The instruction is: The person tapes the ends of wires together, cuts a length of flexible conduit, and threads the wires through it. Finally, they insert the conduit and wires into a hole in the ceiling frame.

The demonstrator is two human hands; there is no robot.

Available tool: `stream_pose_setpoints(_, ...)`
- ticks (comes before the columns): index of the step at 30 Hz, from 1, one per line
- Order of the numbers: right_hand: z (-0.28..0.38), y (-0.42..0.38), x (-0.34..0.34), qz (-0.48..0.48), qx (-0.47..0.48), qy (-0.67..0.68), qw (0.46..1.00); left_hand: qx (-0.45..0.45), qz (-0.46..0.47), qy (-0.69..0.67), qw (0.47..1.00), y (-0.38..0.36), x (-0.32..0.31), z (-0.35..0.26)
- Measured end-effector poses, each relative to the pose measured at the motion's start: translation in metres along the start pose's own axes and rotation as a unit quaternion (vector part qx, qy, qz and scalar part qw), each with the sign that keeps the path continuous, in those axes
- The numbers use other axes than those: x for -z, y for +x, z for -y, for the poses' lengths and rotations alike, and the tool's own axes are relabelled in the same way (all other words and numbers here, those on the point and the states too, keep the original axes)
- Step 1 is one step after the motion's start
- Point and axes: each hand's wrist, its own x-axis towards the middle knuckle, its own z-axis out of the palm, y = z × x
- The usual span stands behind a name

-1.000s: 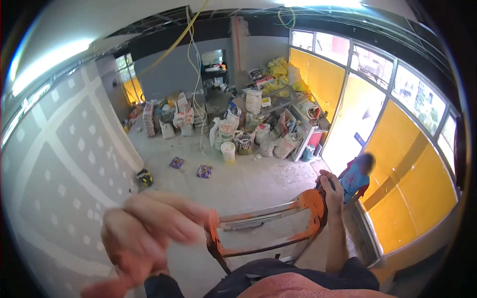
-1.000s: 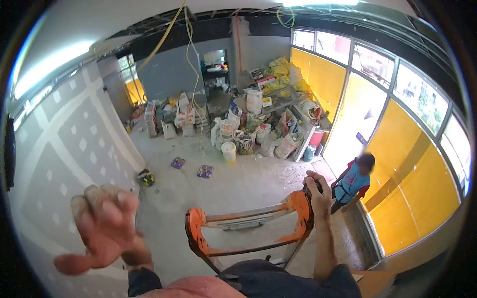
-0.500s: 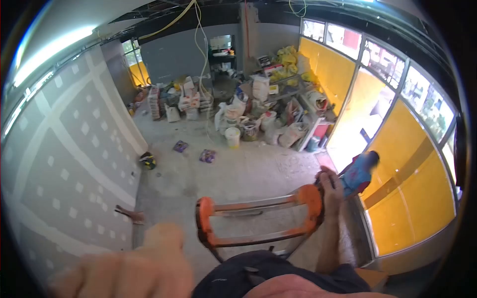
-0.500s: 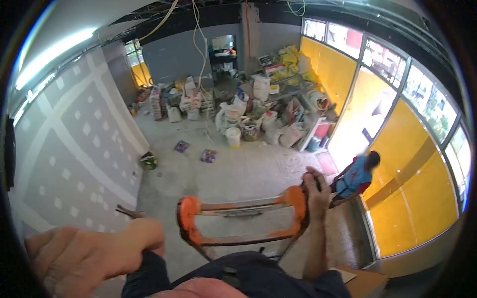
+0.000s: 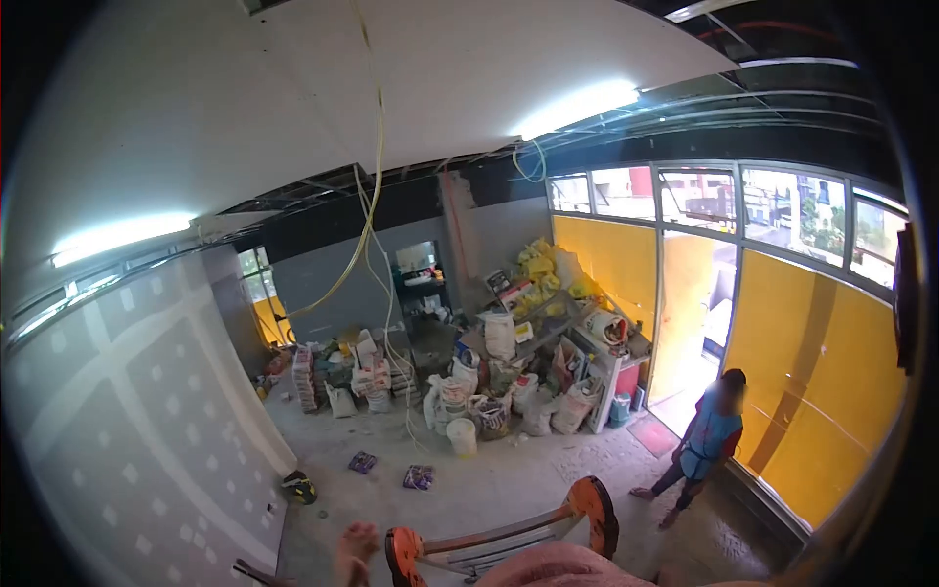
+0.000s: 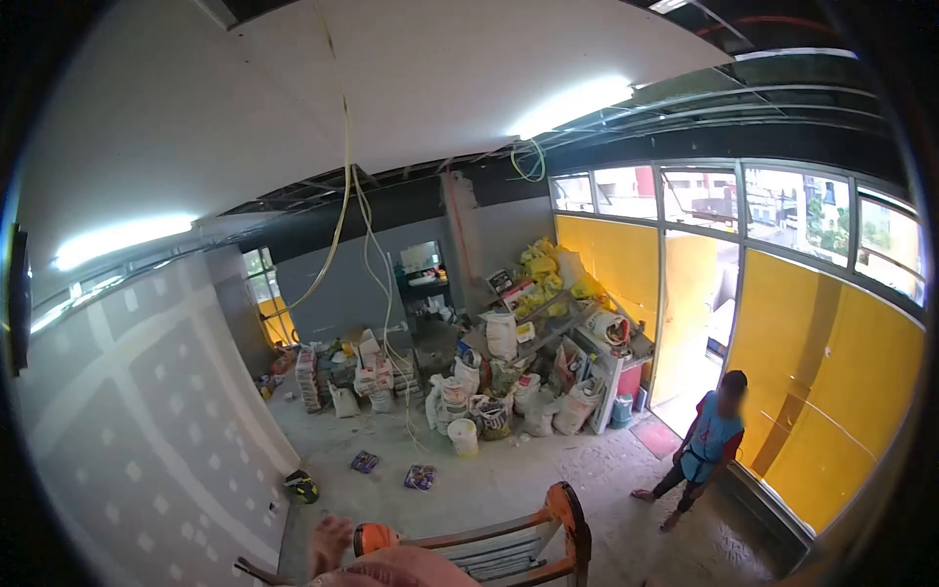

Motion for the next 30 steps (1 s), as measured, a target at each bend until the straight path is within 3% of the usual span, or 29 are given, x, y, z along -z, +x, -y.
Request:
stream_pose_setpoints(2,-0.006,-0.04,-0.012,-0.094,-0.032,-0.034,0.994,-0.008,-0.027,-0.033,0.999,-0.049,-0.118,-0.085)
stream_pose_setpoints(3,-0.004,-0.051,-0.019,-0.109,-0.039,-0.043,0.992,0.012,-0.038,-0.02,0.999,-0.053,-0.139,-0.1)
stream_pose_setpoints(8,0.018,-0.056,-0.051,-0.107,-0.031,-0.071,0.991,0.005,-0.064,0.002,0.998,-0.057,-0.159,-0.115)
stream_pose_setpoints(10,0.032,-0.053,-0.062,-0.096,-0.017,-0.077,0.992,-0.054,-0.069,-0.011,0.996,-0.061,-0.168,-0.114)
stream_pose_setpoints(11,0.039,-0.052,-0.068,-0.09,-0.008,-0.081,0.993,-0.13,-0.069,-0.032,0.989,-0.06,-0.174,-0.112)
stream_pose_setpoints(13,0.054,-0.051,-0.078,-0.079,0.013,-0.087,0.993,-0.016,-0.084,0.002,0.996,-0.071,-0.172,-0.118)
stream_pose_setpoints(15,0.071,-0.048,-0.091,-0.064,0.035,-0.094,0.993,0.034,-0.096,0.019,0.995,-0.079,-0.172,-0.12)
stream_pose_setpoints(23,0.162,-0.058,-0.149,-0.006,0.171,-0.11,0.979,0.152,-0.143,0.056,0.976,-0.103,-0.189,-0.124)
stream_pose_setpoints(28,0.214,-0.079,-0.185,0.026,0.25,-0.119,0.961,0.176,-0.189,0.049,0.965,-0.106,-0.218,-0.171)
stream_pose_setpoints(30,0.22,-0.085,-0.192,0.033,0.264,-0.124,0.956,0.177,-0.143,0.025,0.973,-0.107,-0.208,-0.161)
